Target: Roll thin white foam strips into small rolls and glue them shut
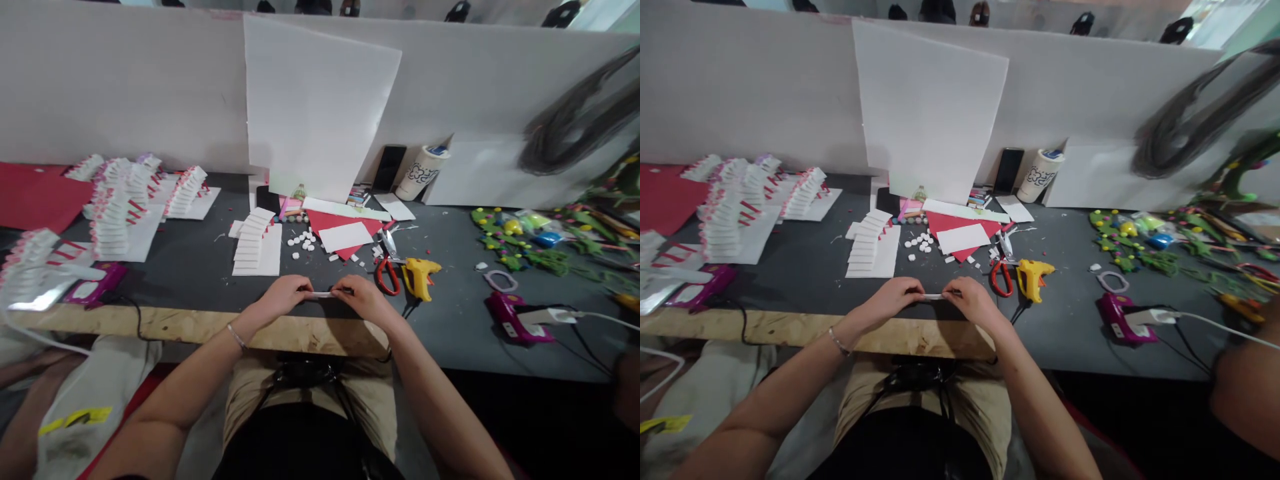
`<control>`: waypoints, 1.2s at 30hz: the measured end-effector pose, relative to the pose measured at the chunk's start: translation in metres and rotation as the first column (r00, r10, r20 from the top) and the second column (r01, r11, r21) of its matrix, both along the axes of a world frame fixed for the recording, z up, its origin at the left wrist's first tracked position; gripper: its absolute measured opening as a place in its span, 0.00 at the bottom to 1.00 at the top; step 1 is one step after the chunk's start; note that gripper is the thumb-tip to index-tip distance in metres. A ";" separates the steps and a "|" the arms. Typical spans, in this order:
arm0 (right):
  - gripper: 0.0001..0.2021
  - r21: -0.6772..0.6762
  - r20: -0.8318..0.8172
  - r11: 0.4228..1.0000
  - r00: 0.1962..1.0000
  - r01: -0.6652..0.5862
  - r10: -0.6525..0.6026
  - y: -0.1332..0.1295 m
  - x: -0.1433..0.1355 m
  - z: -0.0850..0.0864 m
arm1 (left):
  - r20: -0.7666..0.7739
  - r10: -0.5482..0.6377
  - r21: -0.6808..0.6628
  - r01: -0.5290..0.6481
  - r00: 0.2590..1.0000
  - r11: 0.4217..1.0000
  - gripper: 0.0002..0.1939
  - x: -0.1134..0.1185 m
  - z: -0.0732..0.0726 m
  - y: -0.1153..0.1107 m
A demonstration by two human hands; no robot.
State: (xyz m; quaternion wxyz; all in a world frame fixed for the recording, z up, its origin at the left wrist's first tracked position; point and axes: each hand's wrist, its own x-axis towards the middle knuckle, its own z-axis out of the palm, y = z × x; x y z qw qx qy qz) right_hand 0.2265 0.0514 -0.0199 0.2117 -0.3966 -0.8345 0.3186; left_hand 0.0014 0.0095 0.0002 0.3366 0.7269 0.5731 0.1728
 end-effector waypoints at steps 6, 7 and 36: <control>0.05 0.027 0.090 0.999 0.995 0.044 -0.047 0.000 -0.002 -0.016 | -0.224 -0.098 0.060 0.115 0.970 0.992 0.05 -0.005 -0.004 0.014; 0.05 0.035 0.108 0.998 0.993 0.052 -0.056 0.000 -0.002 -0.017 | -0.223 -0.108 0.051 0.123 0.969 0.991 0.05 -0.006 -0.005 0.015; 0.04 0.126 0.164 0.992 0.985 0.031 -0.051 0.006 -0.001 -0.023 | -0.330 -0.087 0.134 0.137 0.940 0.981 0.05 -0.031 -0.005 0.021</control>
